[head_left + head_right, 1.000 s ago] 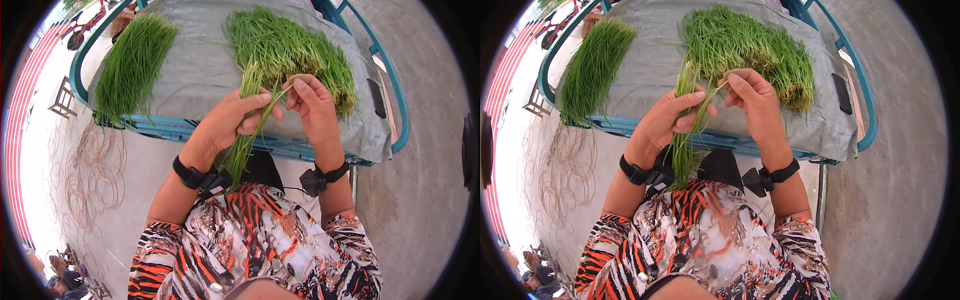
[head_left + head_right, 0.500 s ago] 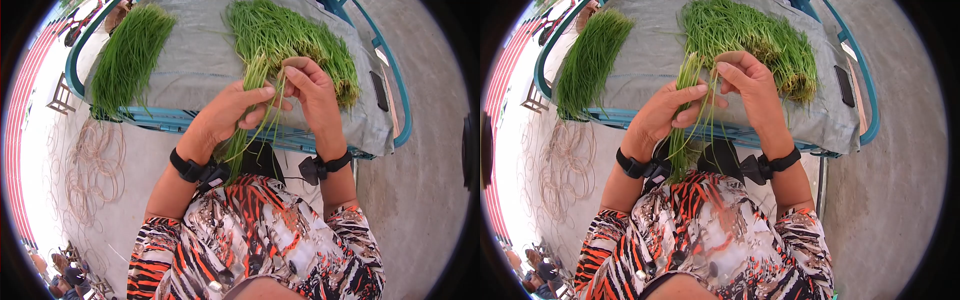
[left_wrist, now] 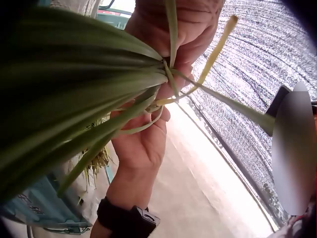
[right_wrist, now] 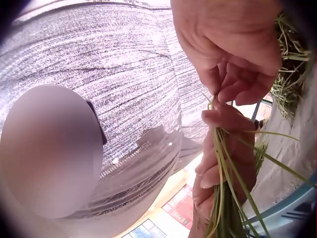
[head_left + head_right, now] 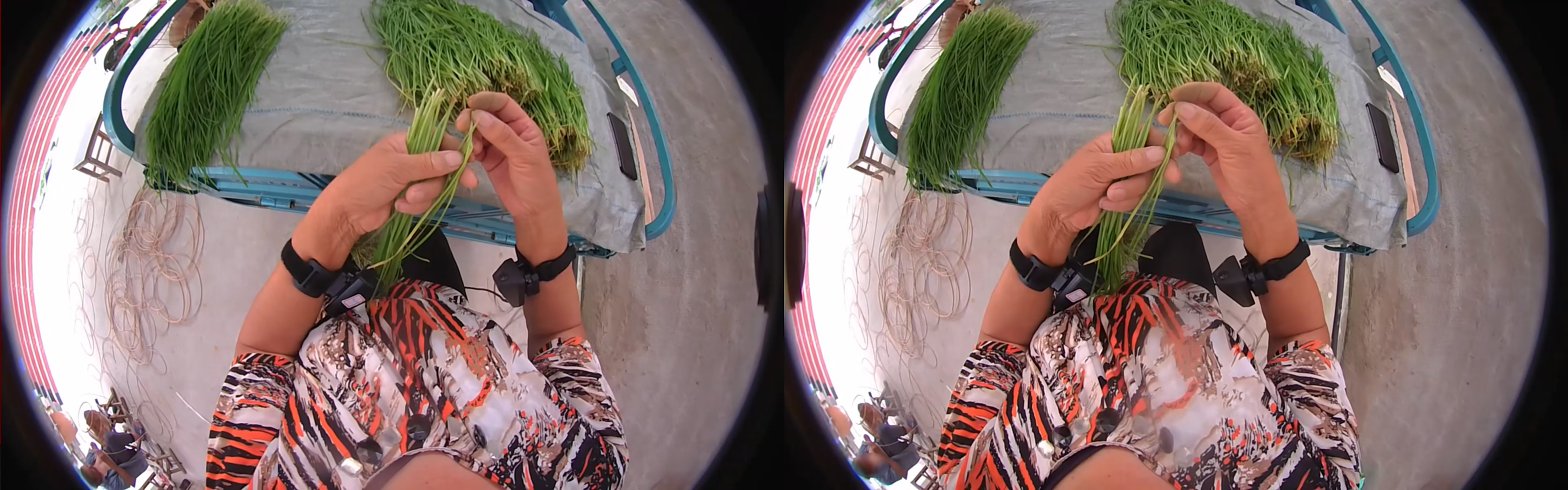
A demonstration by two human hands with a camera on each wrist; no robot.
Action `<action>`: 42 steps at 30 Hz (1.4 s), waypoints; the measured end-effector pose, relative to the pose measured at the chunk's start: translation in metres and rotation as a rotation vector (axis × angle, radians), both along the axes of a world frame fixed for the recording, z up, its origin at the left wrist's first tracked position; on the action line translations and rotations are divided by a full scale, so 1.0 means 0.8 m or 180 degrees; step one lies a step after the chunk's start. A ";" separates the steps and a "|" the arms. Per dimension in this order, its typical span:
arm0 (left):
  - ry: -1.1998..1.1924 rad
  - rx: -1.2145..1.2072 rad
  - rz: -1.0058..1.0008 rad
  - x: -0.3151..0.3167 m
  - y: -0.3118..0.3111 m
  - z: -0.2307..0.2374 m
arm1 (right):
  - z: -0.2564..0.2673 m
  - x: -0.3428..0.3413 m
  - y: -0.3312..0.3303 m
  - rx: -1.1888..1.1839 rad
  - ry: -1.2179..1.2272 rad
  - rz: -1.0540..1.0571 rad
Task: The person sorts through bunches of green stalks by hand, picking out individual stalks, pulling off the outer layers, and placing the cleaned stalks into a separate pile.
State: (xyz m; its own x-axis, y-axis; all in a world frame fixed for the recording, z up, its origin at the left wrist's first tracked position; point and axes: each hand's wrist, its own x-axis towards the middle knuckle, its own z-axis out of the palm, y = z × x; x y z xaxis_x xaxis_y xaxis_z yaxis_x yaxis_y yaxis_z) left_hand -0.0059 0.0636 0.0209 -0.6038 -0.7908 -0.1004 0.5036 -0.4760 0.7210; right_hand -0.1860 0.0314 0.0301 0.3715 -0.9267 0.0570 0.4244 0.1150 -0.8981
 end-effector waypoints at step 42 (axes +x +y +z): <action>-0.0573 0.0103 0.0336 0.004 -0.001 -0.023 | 0.019 -0.037 0.022 -0.0523 0.0053 0.0166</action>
State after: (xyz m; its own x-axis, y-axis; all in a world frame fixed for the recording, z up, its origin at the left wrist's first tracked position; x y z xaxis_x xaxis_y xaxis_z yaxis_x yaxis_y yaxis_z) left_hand -0.0023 0.0630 0.0025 -0.4877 -0.8434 -0.2254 0.4163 -0.4517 0.7891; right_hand -0.2159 0.0492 0.0453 0.4209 -0.8849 0.1995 0.4067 -0.0125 -0.9135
